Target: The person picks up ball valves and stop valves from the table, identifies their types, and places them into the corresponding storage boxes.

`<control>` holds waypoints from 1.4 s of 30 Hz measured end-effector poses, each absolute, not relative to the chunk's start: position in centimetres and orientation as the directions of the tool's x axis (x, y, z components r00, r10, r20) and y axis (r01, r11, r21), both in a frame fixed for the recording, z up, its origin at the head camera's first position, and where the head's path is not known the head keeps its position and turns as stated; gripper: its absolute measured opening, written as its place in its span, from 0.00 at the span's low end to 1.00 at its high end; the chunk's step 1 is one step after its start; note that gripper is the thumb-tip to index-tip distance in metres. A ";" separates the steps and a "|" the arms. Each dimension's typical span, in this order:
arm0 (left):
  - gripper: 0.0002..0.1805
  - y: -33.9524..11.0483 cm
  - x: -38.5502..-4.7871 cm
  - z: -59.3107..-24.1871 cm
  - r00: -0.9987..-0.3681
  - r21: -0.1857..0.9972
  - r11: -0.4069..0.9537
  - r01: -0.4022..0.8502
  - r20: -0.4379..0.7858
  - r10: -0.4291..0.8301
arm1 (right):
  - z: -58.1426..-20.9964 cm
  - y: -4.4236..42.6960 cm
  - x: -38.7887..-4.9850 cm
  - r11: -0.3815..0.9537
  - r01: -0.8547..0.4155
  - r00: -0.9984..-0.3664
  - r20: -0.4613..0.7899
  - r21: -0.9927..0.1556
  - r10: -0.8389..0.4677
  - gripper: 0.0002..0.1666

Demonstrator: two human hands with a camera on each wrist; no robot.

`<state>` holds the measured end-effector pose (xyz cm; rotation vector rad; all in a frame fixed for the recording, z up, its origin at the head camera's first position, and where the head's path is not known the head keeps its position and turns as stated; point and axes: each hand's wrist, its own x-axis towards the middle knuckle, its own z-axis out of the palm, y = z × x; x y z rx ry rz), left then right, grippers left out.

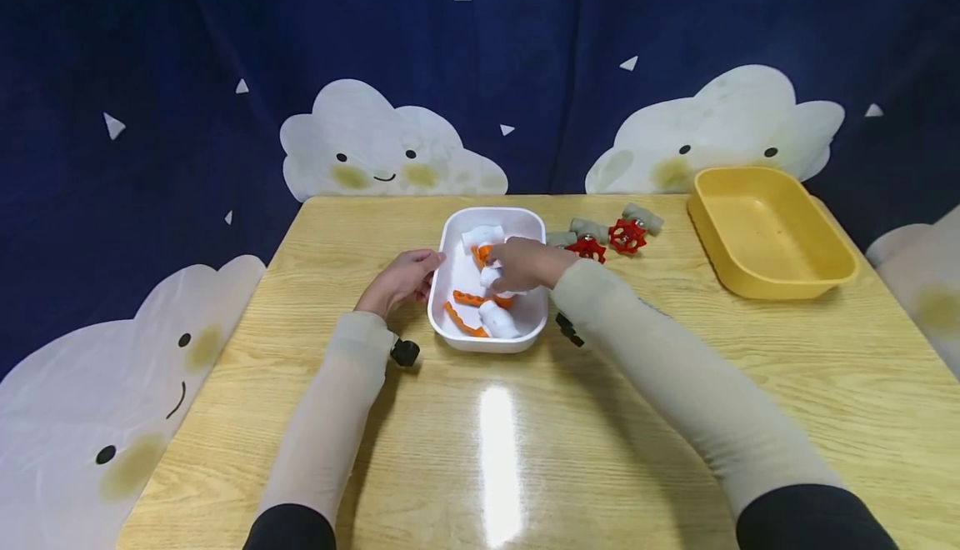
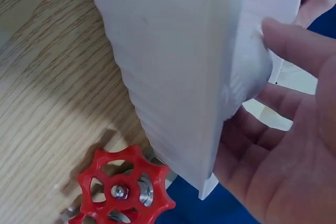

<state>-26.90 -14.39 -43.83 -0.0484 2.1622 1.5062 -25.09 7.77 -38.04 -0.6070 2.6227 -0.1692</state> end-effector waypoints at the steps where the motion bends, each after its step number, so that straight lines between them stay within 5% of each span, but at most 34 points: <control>1: 0.18 -14.4 -27.0 -43.8 -0.874 0.871 0.387 -0.303 -0.416 0.250 | -37.9 7.9 -25.0 0.894 -0.385 -0.813 -0.375 -0.229 -0.446 0.36; 13: 0.18 -15.9 -26.9 -43.5 -0.867 0.859 0.418 -0.296 -0.426 0.259 | -36.8 10.4 -23.2 0.870 -0.419 -0.890 -0.074 -0.259 -0.450 0.31; 27: 0.18 -15.5 -26.9 -43.7 -0.874 0.870 0.402 -0.287 -0.410 0.263 | -36.7 18.8 -19.0 0.750 -0.548 -0.831 0.349 -0.372 -0.434 0.22; 42: 0.19 -14.7 -27.0 -43.8 -0.880 0.869 0.422 -0.258 -0.392 0.270 | -39.6 24.0 -15.7 0.754 -0.540 -0.818 0.442 -0.373 -0.368 0.46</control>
